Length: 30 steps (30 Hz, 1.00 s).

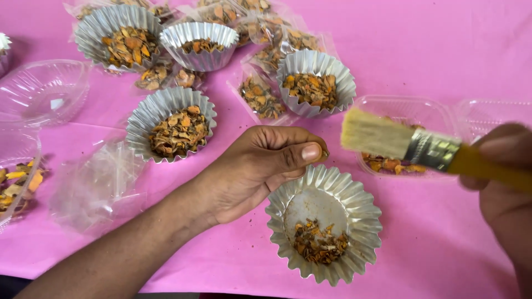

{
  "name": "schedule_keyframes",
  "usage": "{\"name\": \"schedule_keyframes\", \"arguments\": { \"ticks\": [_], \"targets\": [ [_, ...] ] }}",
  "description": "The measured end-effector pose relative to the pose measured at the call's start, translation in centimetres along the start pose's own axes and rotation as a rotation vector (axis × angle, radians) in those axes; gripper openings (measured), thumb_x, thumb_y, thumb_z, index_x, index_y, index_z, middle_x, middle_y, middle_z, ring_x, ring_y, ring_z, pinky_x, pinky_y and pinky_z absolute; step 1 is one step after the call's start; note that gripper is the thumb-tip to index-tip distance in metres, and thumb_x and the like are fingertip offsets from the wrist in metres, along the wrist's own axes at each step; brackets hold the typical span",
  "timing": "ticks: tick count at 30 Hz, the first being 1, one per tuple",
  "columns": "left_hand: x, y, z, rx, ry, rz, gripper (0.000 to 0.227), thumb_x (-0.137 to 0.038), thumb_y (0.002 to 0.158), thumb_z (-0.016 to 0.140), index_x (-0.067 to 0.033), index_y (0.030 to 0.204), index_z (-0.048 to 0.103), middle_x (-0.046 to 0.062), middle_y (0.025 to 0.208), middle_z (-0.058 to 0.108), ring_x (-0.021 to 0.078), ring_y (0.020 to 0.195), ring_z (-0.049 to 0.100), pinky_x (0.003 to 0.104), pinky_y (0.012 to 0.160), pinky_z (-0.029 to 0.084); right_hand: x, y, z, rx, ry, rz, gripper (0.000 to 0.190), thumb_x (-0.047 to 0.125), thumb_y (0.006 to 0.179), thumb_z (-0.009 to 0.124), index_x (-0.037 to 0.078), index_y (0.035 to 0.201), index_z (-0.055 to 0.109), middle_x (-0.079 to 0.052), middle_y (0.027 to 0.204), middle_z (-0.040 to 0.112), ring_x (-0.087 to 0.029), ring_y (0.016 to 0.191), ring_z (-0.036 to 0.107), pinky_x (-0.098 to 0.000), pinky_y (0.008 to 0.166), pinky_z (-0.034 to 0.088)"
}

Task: The person uses a small brush to sweep loose dried plant debris from a silver fluted metal cup into a clear plastic container. The person holds the cup in the left hand and sweeps with the right hand, repeating the motion across the cup's interior.

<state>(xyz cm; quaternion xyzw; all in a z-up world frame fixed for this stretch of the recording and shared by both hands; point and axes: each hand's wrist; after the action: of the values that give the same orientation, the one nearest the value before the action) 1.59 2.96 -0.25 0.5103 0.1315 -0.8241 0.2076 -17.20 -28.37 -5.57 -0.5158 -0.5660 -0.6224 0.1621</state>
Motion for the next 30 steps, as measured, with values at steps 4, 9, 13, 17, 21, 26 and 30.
{"name": "schedule_keyframes", "arguments": {
  "ticks": [4, 9, 13, 17, 21, 26, 30],
  "targets": [
    [0.0, 0.2, 0.0, -0.08, -0.07, 0.071, 0.019, -0.016, 0.095, 0.073, 0.0002, 0.104, 0.075, -0.004, 0.079, 0.063, 0.0062, 0.067, 0.044, 0.018, 0.063, 0.039, 6.8, 0.7, 4.6, 0.153, -0.168, -0.029, 0.043, 0.033, 0.106, 0.038, 0.001, 0.115, 0.064, -0.015, 0.12, 0.07, -0.019, 0.078, 0.072, -0.0274, 0.079, 0.058],
    [0.6, 0.2, 0.1, -0.098, -0.094, 0.096, 0.016, -0.018, 0.097, 0.071, -0.0046, 0.104, 0.077, -0.01, 0.076, 0.061, 0.0066, 0.063, 0.033, 0.019, 0.058, 0.03, 2.4, -0.6, 2.1, 0.142, -0.143, -0.023, 0.052, 0.05, 0.109, 0.037, 0.005, 0.118, 0.062, -0.012, 0.102, 0.068, -0.018, 0.083, 0.07, -0.0256, 0.081, 0.06],
    [-0.4, 0.0, 1.0, -0.104, -0.058, 0.114, 0.017, -0.02, 0.095, 0.07, -0.0125, 0.08, 0.066, -0.009, 0.068, 0.047, 0.0037, 0.062, 0.036, 0.018, 0.061, 0.036, 9.3, 1.2, 6.6, 0.184, -0.328, 0.059, 0.037, 0.018, 0.093, 0.046, 0.0, 0.115, 0.069, -0.015, 0.106, 0.074, -0.018, 0.087, 0.075, -0.0249, 0.082, 0.053],
    [0.3, 0.1, 0.3, -0.112, -0.053, 0.124, 0.015, -0.019, 0.097, 0.071, -0.0051, 0.098, 0.076, -0.008, 0.071, 0.055, 0.007, 0.063, 0.035, 0.02, 0.057, 0.029, 2.2, -0.6, 2.4, 0.114, -0.084, 0.001, 0.056, 0.042, 0.116, 0.03, -0.005, 0.116, 0.061, -0.016, 0.095, 0.067, -0.021, 0.078, 0.068, -0.0272, 0.084, 0.059],
    [-0.1, -0.1, 0.7, -0.079, -0.038, 0.137, 0.02, -0.026, 0.097, 0.07, -0.0067, 0.093, 0.074, -0.009, 0.066, 0.044, 0.0053, 0.058, 0.029, 0.02, 0.053, 0.023, 6.1, 1.7, 3.9, 0.033, 0.172, 0.987, 0.048, 0.002, 0.101, 0.043, -0.008, 0.133, 0.077, -0.017, 0.083, 0.054, -0.009, 0.032, 0.007, -0.0272, 0.024, 0.003],
    [-0.3, -0.1, 0.7, -0.124, 0.01, 0.114, 0.016, -0.022, 0.097, 0.069, -0.0115, 0.085, 0.069, -0.009, 0.063, 0.032, 0.007, 0.057, 0.023, 0.022, 0.051, 0.018, 5.1, 0.9, 3.7, 0.091, -0.204, 0.02, 0.051, 0.026, 0.112, 0.03, -0.015, 0.127, 0.056, -0.023, 0.096, 0.064, -0.023, 0.087, 0.069, -0.0186, 0.092, 0.047],
    [-0.2, -0.1, 0.6, -0.098, 0.031, 0.145, 0.019, -0.024, 0.099, 0.067, -0.0074, 0.091, 0.073, -0.009, 0.062, 0.035, 0.0063, 0.056, 0.024, 0.022, 0.053, 0.019, 5.1, 0.0, 4.7, 0.252, 0.064, -0.181, 0.024, 0.019, 0.118, 0.034, 0.024, 0.131, 0.054, -0.021, 0.137, 0.062, -0.032, 0.12, 0.079, -0.0443, 0.101, 0.073]
  ]
}}
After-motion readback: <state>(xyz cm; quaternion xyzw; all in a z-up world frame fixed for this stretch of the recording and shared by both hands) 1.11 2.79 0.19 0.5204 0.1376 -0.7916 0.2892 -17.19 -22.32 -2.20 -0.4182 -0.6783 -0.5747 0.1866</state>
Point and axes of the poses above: each hand's wrist, its own y-axis towards the middle knuckle, its own z-axis out of the palm, x = y × z
